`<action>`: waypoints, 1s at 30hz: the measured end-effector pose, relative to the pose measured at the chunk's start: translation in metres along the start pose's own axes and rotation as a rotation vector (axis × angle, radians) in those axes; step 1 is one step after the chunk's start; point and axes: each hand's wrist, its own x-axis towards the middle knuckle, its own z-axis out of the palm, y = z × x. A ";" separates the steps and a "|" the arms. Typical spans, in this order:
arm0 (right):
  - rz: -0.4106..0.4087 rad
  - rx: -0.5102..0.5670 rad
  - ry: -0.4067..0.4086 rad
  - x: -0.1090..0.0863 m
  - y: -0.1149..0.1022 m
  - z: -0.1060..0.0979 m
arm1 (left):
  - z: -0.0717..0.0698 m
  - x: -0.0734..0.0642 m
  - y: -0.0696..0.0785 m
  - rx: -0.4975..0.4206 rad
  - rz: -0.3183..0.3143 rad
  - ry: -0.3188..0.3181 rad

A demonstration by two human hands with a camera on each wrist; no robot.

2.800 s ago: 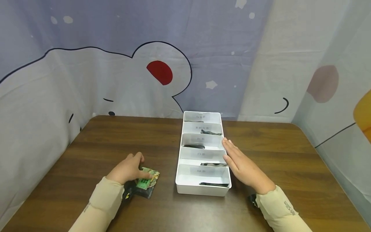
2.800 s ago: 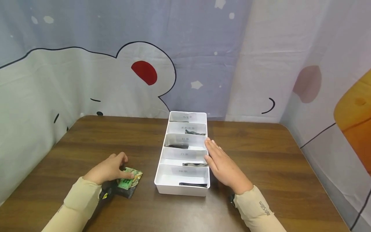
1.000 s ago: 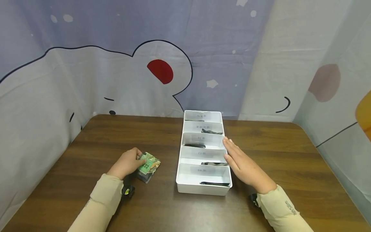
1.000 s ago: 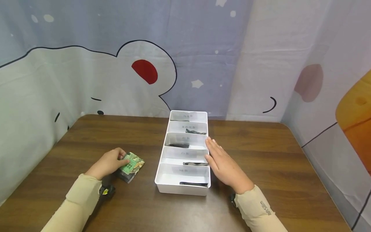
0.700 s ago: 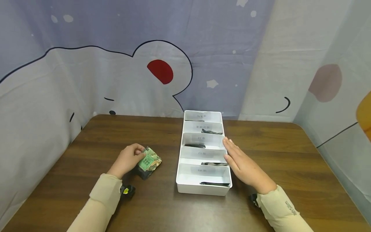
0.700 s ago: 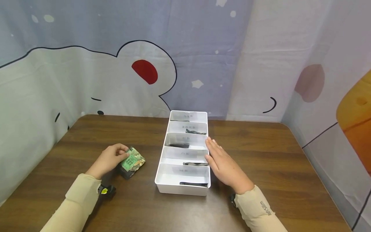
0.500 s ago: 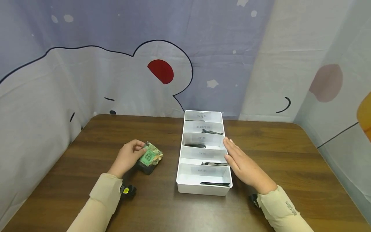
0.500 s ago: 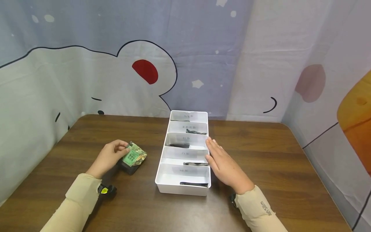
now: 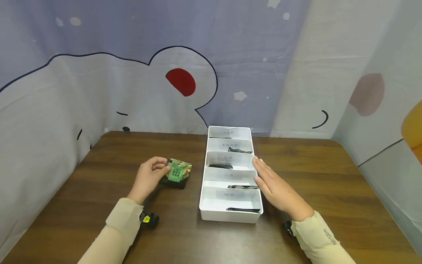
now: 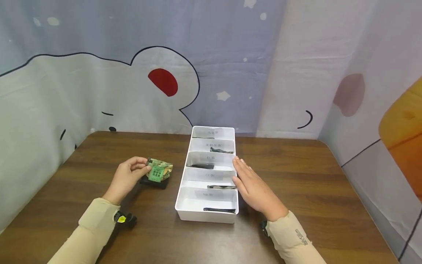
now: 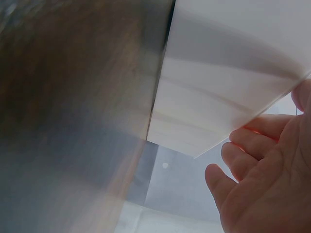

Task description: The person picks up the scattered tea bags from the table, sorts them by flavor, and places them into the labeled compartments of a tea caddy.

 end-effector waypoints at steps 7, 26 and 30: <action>0.019 0.010 -0.007 -0.002 0.000 0.000 | 0.009 0.012 0.010 -0.002 0.077 0.031; 0.014 0.016 0.000 -0.001 0.000 0.001 | 0.035 0.063 0.053 -0.188 0.220 0.245; 0.008 0.015 0.005 -0.001 0.000 0.000 | 0.039 0.072 0.063 -0.246 0.256 0.251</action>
